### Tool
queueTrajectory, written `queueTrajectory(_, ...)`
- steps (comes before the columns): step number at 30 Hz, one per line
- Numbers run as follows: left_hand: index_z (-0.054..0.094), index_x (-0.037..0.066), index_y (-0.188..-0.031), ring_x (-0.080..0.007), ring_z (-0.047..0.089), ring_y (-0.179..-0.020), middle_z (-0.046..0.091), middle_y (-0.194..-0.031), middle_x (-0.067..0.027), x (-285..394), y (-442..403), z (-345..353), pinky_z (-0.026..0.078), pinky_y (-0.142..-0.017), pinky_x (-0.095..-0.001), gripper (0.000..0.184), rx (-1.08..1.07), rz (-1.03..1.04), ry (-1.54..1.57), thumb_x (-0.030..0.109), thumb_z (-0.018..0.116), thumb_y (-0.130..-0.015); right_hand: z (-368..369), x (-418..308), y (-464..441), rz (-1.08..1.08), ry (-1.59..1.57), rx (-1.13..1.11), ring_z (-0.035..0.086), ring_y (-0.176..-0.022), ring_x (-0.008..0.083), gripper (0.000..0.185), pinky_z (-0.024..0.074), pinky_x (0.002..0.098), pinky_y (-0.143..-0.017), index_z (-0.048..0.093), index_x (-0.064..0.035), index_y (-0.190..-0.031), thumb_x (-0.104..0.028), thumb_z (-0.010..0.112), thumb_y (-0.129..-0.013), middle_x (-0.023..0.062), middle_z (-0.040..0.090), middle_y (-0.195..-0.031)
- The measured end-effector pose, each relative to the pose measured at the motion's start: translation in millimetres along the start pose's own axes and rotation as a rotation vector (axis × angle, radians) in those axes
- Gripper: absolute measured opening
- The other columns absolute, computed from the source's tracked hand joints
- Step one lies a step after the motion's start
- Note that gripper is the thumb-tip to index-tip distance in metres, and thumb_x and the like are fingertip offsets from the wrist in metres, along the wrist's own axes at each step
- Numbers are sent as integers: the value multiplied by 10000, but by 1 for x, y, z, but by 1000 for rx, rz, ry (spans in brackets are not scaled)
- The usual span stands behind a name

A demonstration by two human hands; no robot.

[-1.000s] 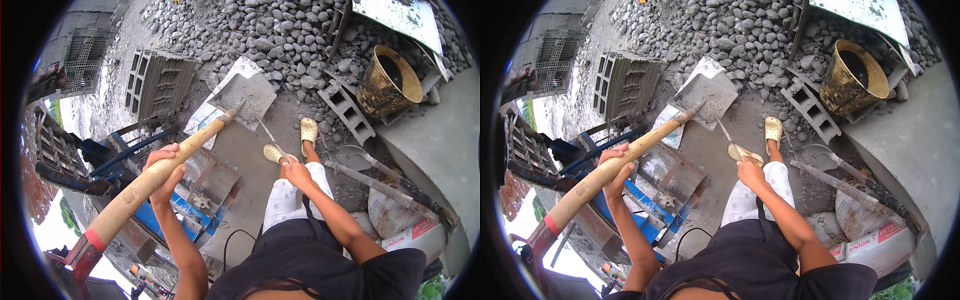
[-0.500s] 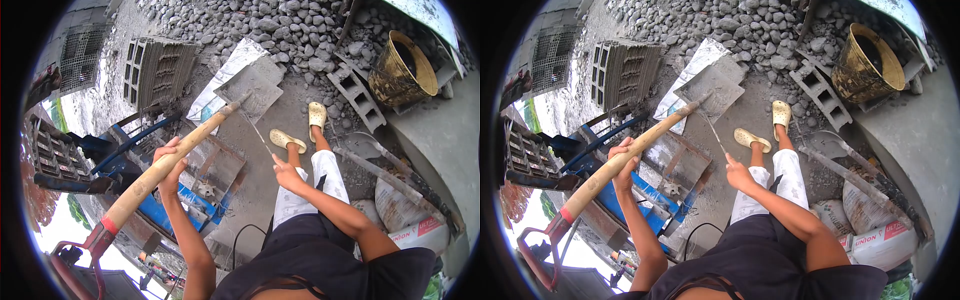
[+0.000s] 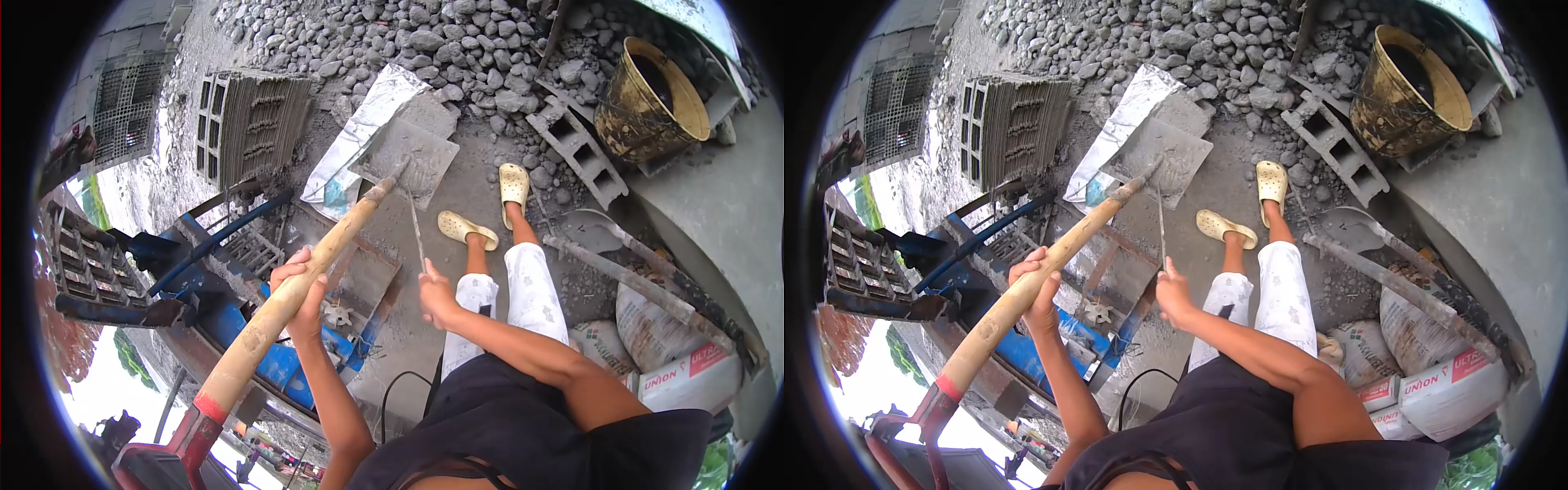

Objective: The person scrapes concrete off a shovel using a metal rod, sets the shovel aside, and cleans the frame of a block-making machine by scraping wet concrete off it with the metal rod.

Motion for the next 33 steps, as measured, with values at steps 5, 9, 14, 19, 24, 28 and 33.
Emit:
queueTrajectory(5, 463, 70, -907, -250, 470, -1056, 528, -1053, -141, -3, 15, 1, 315, -956, -410, 325, -52, 70, -23, -28, 630, -646, -22, 14, 0, -34, 232, -55, 316, -439, 117, 496, 319, 314, -355, 238, -227, -1348, -263, 373, -872, -1, 347, -564)
queueTrajectory(9, 478, 50, -902, -265, 464, -1078, 539, -1053, -140, -20, 30, -9, 319, -949, -393, 306, -7, 45, 27, -26, 629, -647, -13, 20, 9, -16, 108, -19, 257, -372, 84, 515, 267, 254, -297, 209, -178, -1357, -220, 378, -872, -38, 270, -502)
queueTrajectory(14, 479, 48, -899, -266, 461, -1080, 539, -1050, -141, -21, 49, -7, 322, -946, -389, 291, -61, 97, -3, -34, 627, -662, -49, 32, -9, -249, 467, 18, 285, -369, 101, 481, 276, 284, -301, 285, -161, -1333, -236, 379, -868, -8, 314, -503)
queueTrajectory(19, 466, 68, -905, -243, 459, -1079, 526, -1067, -128, -35, 63, -14, 306, -959, -390, 305, -63, 93, 52, -14, 630, -662, -55, 35, -11, -124, 385, 122, 443, -450, 204, 460, 378, 354, -447, 399, -147, -1267, -251, 443, -822, 116, 465, -556)
queueTrajectory(24, 474, 59, -894, -260, 463, -1087, 538, -1051, -133, -33, 67, -13, 315, -956, -394, 281, -106, 129, -3, -27, 620, -670, -75, 33, -13, -296, 593, 143, 543, -707, 283, 461, 421, 366, -625, 416, -94, -1249, -219, 465, -809, 200, 501, -808)
queueTrajectory(28, 481, 43, -892, -293, 466, -1093, 549, -1043, -139, -34, 69, -14, 334, -944, -389, 270, -123, 151, -2, -52, 604, -671, -61, 0, 6, -429, 971, 162, 504, -980, 327, 438, 413, 350, -795, 431, -42, -1221, -123, 453, -791, 246, 427, -1104)
queueTrajectory(33, 486, 46, -882, -314, 463, -1100, 556, -1036, -139, -40, 71, -17, 336, -945, -397, 262, -109, 146, 8, -34, 614, -667, -53, -41, 1, -297, 1264, 85, 523, -971, 372, 466, 417, 394, -826, 440, -86, -1219, -118, 463, -755, 260, 525, -1038)
Point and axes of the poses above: each hand's wrist, its own y-axis away from the middle knuckle, its own z-axis out of the palm, x = y × z, the point moved 10 cm from there along -y, towards the middle knuckle
